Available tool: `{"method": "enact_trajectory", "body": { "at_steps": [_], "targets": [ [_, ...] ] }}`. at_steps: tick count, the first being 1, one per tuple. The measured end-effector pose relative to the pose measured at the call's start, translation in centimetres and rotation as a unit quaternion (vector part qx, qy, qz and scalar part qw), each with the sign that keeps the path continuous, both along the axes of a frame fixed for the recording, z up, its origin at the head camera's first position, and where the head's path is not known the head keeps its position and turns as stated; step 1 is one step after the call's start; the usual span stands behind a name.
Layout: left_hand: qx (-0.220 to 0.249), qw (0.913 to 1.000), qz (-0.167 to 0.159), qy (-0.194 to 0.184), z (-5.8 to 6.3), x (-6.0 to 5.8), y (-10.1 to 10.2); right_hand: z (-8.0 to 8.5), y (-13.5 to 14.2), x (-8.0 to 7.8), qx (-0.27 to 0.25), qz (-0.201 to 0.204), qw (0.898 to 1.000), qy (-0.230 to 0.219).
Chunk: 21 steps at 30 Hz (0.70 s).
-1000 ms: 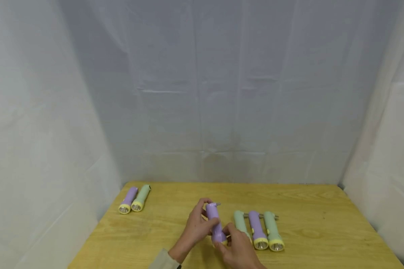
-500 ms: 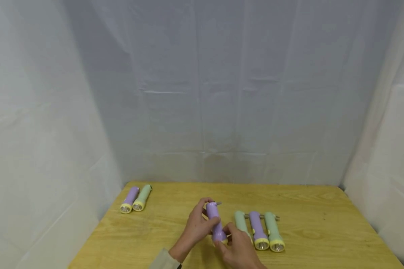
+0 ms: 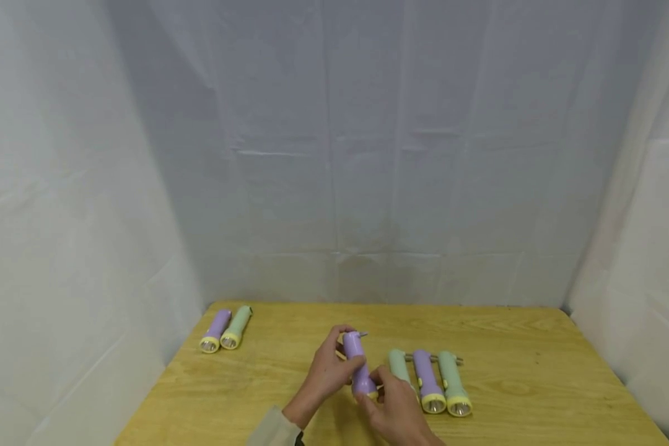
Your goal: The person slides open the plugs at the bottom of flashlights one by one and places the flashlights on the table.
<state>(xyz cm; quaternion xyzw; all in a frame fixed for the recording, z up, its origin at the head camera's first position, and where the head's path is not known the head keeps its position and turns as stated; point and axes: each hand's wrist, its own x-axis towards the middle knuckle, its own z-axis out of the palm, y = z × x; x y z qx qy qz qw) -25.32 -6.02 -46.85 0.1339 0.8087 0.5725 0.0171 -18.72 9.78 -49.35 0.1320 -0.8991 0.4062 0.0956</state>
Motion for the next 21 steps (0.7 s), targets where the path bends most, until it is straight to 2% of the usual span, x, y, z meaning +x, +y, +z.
{"method": "enact_trajectory", "body": {
  "at_steps": [8, 16, 21],
  "targets": [
    [0.008, 1.0, 0.001, -0.004, -0.8, -0.5, 0.2, -0.5, 0.1, -0.3, -0.01, -0.008, 1.0, -0.003],
    [0.015, 0.9998, 0.004, -0.01, -1.4, -1.0, 0.5, -1.1, -0.1, -0.6, 0.016, -0.038, 0.999, 0.029],
    [0.017, 0.9996, 0.006, -0.022, -1.8, -1.1, 0.8, -1.3, -0.1, -0.6, 0.044, -0.04, 0.997, 0.059]
  ]
}}
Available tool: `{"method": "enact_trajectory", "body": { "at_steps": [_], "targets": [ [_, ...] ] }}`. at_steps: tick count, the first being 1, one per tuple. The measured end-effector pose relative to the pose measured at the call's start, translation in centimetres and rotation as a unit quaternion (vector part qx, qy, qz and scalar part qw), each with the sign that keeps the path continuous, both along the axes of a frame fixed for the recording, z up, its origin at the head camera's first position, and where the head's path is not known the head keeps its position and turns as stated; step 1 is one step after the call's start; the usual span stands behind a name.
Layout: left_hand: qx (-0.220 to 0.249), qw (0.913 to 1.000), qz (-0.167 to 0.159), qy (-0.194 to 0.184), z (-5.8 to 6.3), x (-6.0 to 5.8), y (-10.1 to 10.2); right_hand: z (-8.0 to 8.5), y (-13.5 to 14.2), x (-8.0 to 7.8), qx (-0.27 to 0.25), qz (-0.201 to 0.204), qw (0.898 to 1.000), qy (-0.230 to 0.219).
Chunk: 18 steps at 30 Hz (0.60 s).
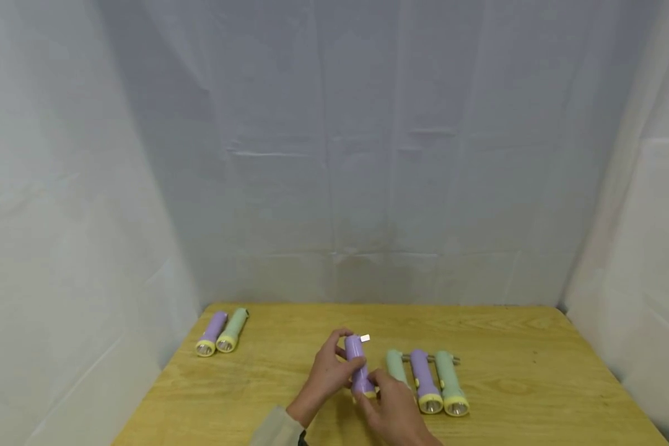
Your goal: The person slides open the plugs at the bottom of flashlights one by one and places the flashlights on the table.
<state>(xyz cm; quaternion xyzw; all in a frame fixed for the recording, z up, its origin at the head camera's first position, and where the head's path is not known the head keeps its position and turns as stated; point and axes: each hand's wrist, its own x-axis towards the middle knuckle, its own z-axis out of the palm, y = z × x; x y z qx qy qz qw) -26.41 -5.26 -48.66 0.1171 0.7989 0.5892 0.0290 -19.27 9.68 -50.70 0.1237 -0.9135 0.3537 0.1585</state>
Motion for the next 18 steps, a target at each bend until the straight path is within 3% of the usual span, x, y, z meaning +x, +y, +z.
{"method": "enact_trajectory", "body": {
  "at_steps": [6, 18],
  "targets": [
    [-0.001, 0.9999, 0.008, -0.008, -0.5, -0.3, 0.0, 0.0, -0.3, 0.4, 0.038, -0.005, 0.999, 0.02],
    [-0.018, 0.999, -0.014, -0.038, -1.2, -0.9, 0.4, -0.2, -0.5, 0.3, 0.058, -0.022, 0.998, -0.009]
  ]
}}
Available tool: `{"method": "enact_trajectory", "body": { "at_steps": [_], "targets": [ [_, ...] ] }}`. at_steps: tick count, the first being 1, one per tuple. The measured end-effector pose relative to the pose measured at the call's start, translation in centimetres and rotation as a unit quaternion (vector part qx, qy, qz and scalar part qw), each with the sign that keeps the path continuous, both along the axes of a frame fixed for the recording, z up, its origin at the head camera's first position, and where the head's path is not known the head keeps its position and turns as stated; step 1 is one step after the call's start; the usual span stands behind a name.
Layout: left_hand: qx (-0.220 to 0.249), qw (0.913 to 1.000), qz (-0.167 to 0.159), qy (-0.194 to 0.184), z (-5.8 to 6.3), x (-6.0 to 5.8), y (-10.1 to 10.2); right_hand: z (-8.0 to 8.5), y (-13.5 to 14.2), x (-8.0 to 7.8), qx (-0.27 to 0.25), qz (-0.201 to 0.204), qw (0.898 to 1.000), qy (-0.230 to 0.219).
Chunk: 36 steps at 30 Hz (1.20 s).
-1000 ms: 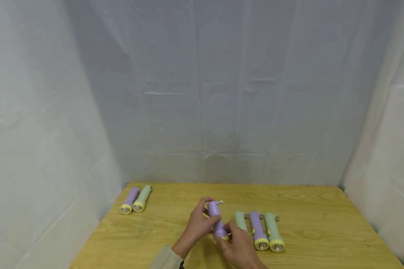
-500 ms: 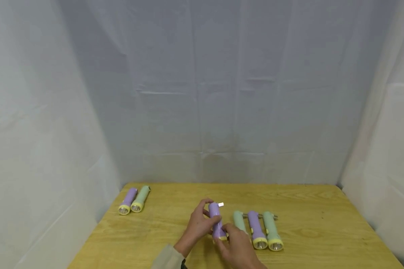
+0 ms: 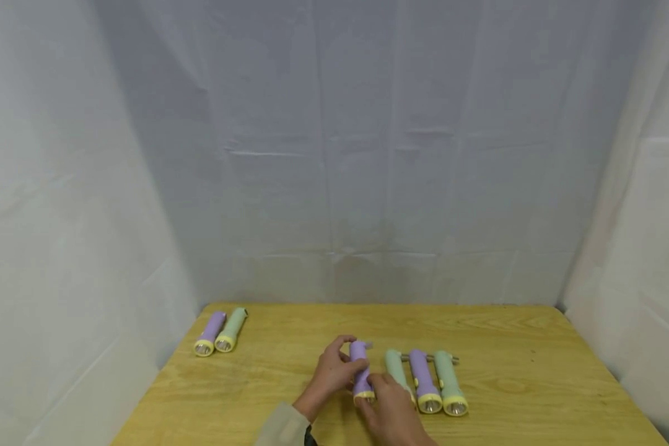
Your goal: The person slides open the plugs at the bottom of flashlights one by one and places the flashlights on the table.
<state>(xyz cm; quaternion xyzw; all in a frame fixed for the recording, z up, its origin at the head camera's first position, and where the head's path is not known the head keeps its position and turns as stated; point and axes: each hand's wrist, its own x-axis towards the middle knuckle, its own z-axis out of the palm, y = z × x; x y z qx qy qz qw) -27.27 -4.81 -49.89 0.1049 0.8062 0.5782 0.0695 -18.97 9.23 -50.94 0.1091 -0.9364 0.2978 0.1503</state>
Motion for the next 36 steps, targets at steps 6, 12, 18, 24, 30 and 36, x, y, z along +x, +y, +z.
{"method": "enact_trajectory", "body": {
  "at_steps": [6, 12, 18, 24, 30, 36],
  "targets": [
    [-0.017, 0.9998, -0.003, -0.012, -0.4, -0.3, 0.1, 0.0, 0.2, -0.1, 0.002, 0.007, 1.0, -0.01],
    [-0.035, 0.9992, -0.003, -0.017, -0.8, -0.7, 0.3, 0.0, 0.3, -0.2, -0.006, 0.014, 0.999, -0.034],
    [-0.039, 0.9989, -0.008, -0.026, -1.4, -0.9, 0.4, 0.0, 0.4, -0.4, -0.014, 0.023, 0.997, -0.076],
    [-0.034, 0.9989, -0.01, -0.03, -1.8, -1.0, 0.8, -0.1, 0.6, -0.7, -0.011, 0.027, 0.995, -0.098],
    [-0.046, 0.9984, -0.02, -0.027, -1.9, -1.0, 1.1, -0.3, 0.7, -0.9, -0.004, 0.024, 0.993, -0.116],
    [-0.05, 0.9984, -0.02, -0.015, -2.0, -1.1, 1.3, -0.5, 0.8, -0.8, 0.016, 0.017, 0.996, -0.086]
  ]
}}
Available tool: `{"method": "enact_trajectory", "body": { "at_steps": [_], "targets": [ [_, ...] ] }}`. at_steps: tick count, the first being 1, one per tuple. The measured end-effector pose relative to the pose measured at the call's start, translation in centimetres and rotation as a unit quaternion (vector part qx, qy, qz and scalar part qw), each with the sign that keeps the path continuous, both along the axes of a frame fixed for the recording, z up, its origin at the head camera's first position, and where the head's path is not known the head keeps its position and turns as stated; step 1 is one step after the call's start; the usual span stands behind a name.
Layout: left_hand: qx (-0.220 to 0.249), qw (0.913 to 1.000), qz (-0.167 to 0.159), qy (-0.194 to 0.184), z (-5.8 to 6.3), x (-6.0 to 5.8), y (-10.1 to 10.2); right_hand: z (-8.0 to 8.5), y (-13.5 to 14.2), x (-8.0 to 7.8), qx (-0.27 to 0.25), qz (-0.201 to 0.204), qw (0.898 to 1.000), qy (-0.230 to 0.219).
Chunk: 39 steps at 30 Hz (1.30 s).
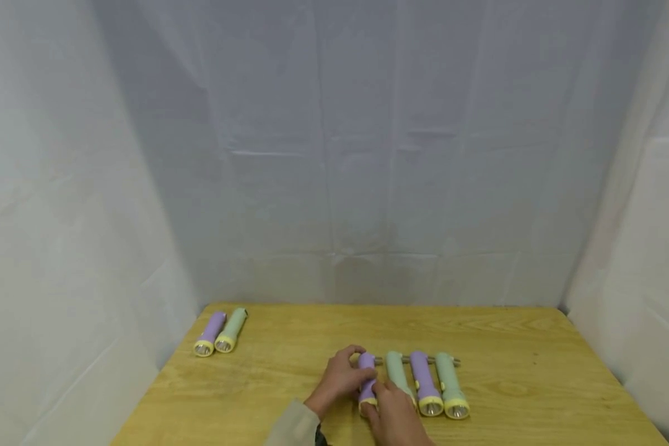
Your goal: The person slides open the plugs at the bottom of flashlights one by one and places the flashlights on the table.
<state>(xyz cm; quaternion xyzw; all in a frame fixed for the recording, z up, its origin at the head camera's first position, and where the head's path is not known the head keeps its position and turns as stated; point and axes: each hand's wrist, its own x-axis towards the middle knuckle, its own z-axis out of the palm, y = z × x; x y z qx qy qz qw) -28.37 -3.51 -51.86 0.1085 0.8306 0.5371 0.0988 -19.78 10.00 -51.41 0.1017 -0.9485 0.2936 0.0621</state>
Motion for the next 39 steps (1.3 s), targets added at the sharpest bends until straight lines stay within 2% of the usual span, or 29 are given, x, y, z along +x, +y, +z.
{"method": "enact_trajectory", "body": {
  "at_steps": [8, 16, 28, 35, 39],
  "targets": [
    [0.003, 1.0, 0.003, 0.004, -0.19, -0.23, 0.43, -0.09, 0.16, -0.09, 0.034, -0.012, 0.998, 0.051],
    [0.006, 1.0, 0.006, 0.004, 0.04, -0.15, 0.75, 0.09, 0.31, -0.22, 0.035, -0.014, 0.997, 0.061],
    [0.015, 0.9999, 0.001, -0.001, 0.07, -0.18, 0.77, 0.31, 0.45, -0.21, 0.026, -0.015, 0.998, 0.054],
    [0.013, 0.9999, 0.002, 0.001, -0.07, -0.2, 0.8, 0.47, 0.69, -0.41, 0.014, -0.009, 1.0, 0.014],
    [0.008, 1.0, 0.005, 0.003, -0.06, -0.2, 0.83, 0.64, 0.74, -0.4, 0.011, -0.007, 1.0, 0.008]
  ]
}}
